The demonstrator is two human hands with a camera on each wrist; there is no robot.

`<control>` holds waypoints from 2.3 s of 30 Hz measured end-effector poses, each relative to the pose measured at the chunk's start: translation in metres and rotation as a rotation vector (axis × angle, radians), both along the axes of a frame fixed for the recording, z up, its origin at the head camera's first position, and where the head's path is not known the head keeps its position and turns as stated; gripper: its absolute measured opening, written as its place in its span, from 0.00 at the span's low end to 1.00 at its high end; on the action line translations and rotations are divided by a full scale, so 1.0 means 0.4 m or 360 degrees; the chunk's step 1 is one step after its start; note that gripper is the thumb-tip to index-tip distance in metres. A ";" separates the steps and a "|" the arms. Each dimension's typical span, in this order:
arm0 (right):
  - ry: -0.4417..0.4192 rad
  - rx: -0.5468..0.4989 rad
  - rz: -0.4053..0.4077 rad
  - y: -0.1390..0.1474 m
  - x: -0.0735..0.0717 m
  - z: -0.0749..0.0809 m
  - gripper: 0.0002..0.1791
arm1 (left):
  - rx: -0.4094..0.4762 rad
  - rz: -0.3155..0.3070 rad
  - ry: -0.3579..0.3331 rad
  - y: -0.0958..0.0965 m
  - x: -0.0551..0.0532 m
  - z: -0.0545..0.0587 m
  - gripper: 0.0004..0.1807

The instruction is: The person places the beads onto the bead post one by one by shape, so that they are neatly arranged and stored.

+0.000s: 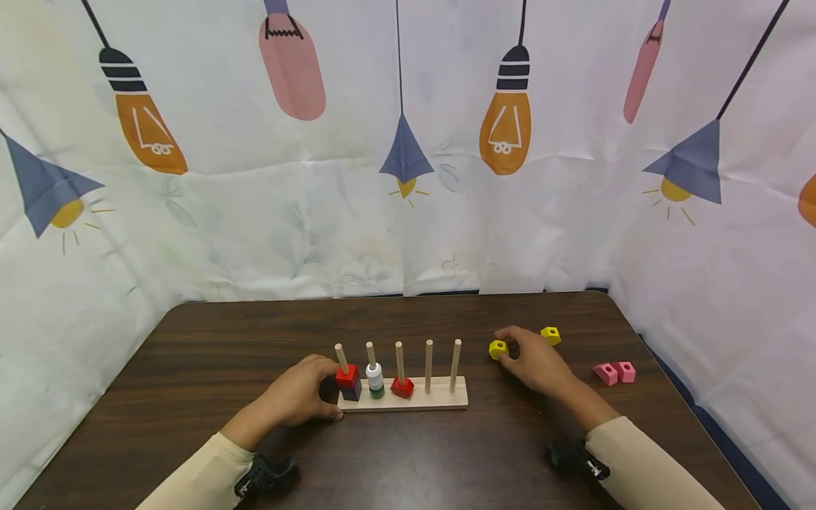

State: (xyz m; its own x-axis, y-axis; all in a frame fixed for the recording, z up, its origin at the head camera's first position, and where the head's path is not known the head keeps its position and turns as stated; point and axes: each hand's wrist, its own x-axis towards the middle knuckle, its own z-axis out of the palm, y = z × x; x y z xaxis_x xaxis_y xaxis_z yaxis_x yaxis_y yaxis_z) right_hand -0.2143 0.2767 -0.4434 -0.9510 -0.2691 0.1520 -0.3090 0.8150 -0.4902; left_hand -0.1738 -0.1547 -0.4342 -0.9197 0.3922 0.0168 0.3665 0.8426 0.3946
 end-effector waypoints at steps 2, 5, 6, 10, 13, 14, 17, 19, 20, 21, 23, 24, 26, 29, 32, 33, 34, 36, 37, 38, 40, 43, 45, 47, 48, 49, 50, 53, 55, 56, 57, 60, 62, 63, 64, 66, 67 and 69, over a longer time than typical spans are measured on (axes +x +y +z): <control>0.0030 -0.0013 0.0009 -0.011 0.008 0.010 0.21 | -0.0004 0.0005 -0.0001 0.000 0.000 0.000 0.36; 0.0076 -0.0057 0.0024 -0.028 0.019 0.031 0.22 | -0.0009 0.0016 -0.0007 0.001 0.000 -0.001 0.37; 0.0088 -0.0076 0.0036 -0.033 0.024 0.039 0.22 | -0.0010 0.0019 -0.0010 0.001 0.000 -0.001 0.37; 0.0109 -0.0153 0.0070 -0.051 0.041 0.077 0.22 | -0.0016 0.0027 -0.0017 0.002 0.000 -0.001 0.37; 0.0118 -0.0205 0.0099 -0.064 0.055 0.107 0.22 | -0.0016 0.0025 -0.0015 0.002 0.000 0.000 0.37; 0.0126 -0.0219 0.0106 -0.067 0.059 0.117 0.22 | -0.0016 0.0023 -0.0013 0.002 0.000 0.000 0.37; 0.0143 -0.0244 0.0132 -0.077 0.071 0.147 0.22 | -0.0017 0.0021 -0.0008 0.002 0.000 0.000 0.36; 0.0158 -0.0243 0.0144 -0.082 0.078 0.166 0.22 | -0.0016 0.0022 -0.0006 0.002 0.000 0.000 0.36; 0.0163 -0.0237 0.0143 -0.085 0.081 0.175 0.22 | -0.0015 0.0022 -0.0006 0.002 0.000 0.000 0.36; 0.0169 -0.0231 0.0146 -0.087 0.084 0.183 0.22 | -0.0013 0.0022 -0.0005 0.002 0.000 0.000 0.36; 0.0182 -0.0232 0.0157 -0.091 0.090 0.199 0.22 | -0.0009 0.0018 -0.0002 0.001 0.000 -0.001 0.36; 0.0189 -0.0233 0.0159 -0.094 0.092 0.206 0.22 | -0.0006 0.0016 -0.0001 0.001 0.000 -0.001 0.36; 0.0203 -0.0243 0.0159 -0.098 0.097 0.218 0.21 | 0.0000 0.0012 0.0001 0.000 0.000 -0.001 0.36; 0.0220 -0.0265 0.0164 -0.105 0.104 0.234 0.20 | 0.0004 0.0009 0.0001 0.000 0.000 -0.001 0.36; 0.0237 -0.0287 0.0172 -0.113 0.110 0.245 0.20 | 0.0004 0.0008 0.0001 -0.001 -0.001 -0.001 0.36; 0.0242 -0.0297 0.0182 -0.116 0.111 0.247 0.20 | 0.0003 0.0008 0.0001 -0.001 0.000 -0.001 0.36; 0.0245 -0.0306 0.0190 -0.120 0.112 0.249 0.20 | 0.0002 0.0008 0.0003 -0.001 0.000 -0.001 0.36; 0.0249 -0.0327 0.0208 -0.127 0.115 0.252 0.19 | -0.0001 0.0011 0.0002 -0.001 0.000 0.000 0.37; 0.0249 -0.0337 0.0217 -0.131 0.116 0.254 0.19 | -0.0002 0.0012 0.0001 -0.001 0.000 0.000 0.37; 0.0249 -0.0348 0.0222 -0.134 0.117 0.254 0.19 | -0.0004 0.0014 0.0000 -0.001 0.000 0.000 0.37; 0.0252 -0.0370 0.0224 -0.141 0.119 0.255 0.19 | -0.0007 0.0017 -0.0002 0.000 0.000 0.000 0.37; 0.0265 -0.0400 0.0222 -0.150 0.119 0.255 0.18 | -0.0007 0.0016 -0.0003 0.000 0.000 -0.001 0.37; 0.0277 -0.0414 0.0225 -0.156 0.119 0.254 0.18 | -0.0006 0.0013 -0.0001 -0.001 0.000 -0.002 0.37; 0.0291 -0.0430 0.0239 -0.164 0.117 0.255 0.18 | -0.0004 0.0011 0.0001 -0.001 0.000 -0.002 0.37; 0.0299 -0.0436 0.0248 -0.168 0.116 0.256 0.18 | -0.0004 0.0009 0.0002 -0.001 0.000 -0.002 0.37; 0.0302 -0.0446 0.0257 -0.172 0.115 0.257 0.18 | -0.0003 0.0010 0.0003 -0.001 -0.001 -0.002 0.37; 0.0305 -0.0452 0.0264 -0.176 0.115 0.258 0.19 | -0.0003 0.0010 0.0004 -0.001 -0.001 -0.002 0.37; 0.0306 -0.0465 0.0278 -0.190 0.116 0.263 0.19 | -0.0002 0.0008 0.0005 -0.001 -0.001 -0.002 0.36; 0.0298 -0.0465 0.0281 -0.199 0.119 0.265 0.20 | 0.0000 0.0007 0.0003 -0.001 0.000 -0.001 0.36; 0.0294 -0.0463 0.0283 -0.203 0.120 0.266 0.20 | 0.0000 0.0006 0.0003 -0.001 0.000 0.000 0.36; 0.0291 -0.0462 0.0287 -0.207 0.121 0.267 0.20 | 0.0000 0.0004 0.0002 -0.001 0.000 0.000 0.36; 0.0282 -0.0467 0.0301 -0.218 0.123 0.266 0.20 | 0.0000 0.0002 0.0003 0.000 0.000 0.001 0.36; 0.0274 -0.0476 0.0307 -0.224 0.124 0.265 0.20 | 0.0000 -0.0001 0.0005 0.000 0.000 0.001 0.36; 0.0272 -0.0478 0.0309 -0.227 0.124 0.264 0.20 | -0.0001 -0.0002 0.0007 0.000 0.000 0.001 0.36; 0.0271 -0.0479 0.0309 -0.230 0.124 0.263 0.20 | -0.0001 -0.0004 0.0007 0.000 0.000 0.001 0.36; 0.0269 -0.0479 0.0307 -0.237 0.125 0.262 0.20 | -0.0001 -0.0005 0.0008 -0.001 0.000 0.001 0.36; 0.0265 -0.0487 0.0311 -0.240 0.125 0.262 0.21 | 0.0000 -0.0005 0.0008 -0.001 0.000 0.001 0.36; 0.0266 -0.0494 0.0316 -0.248 0.127 0.262 0.21 | 0.0003 -0.0004 0.0009 0.000 0.000 0.002 0.35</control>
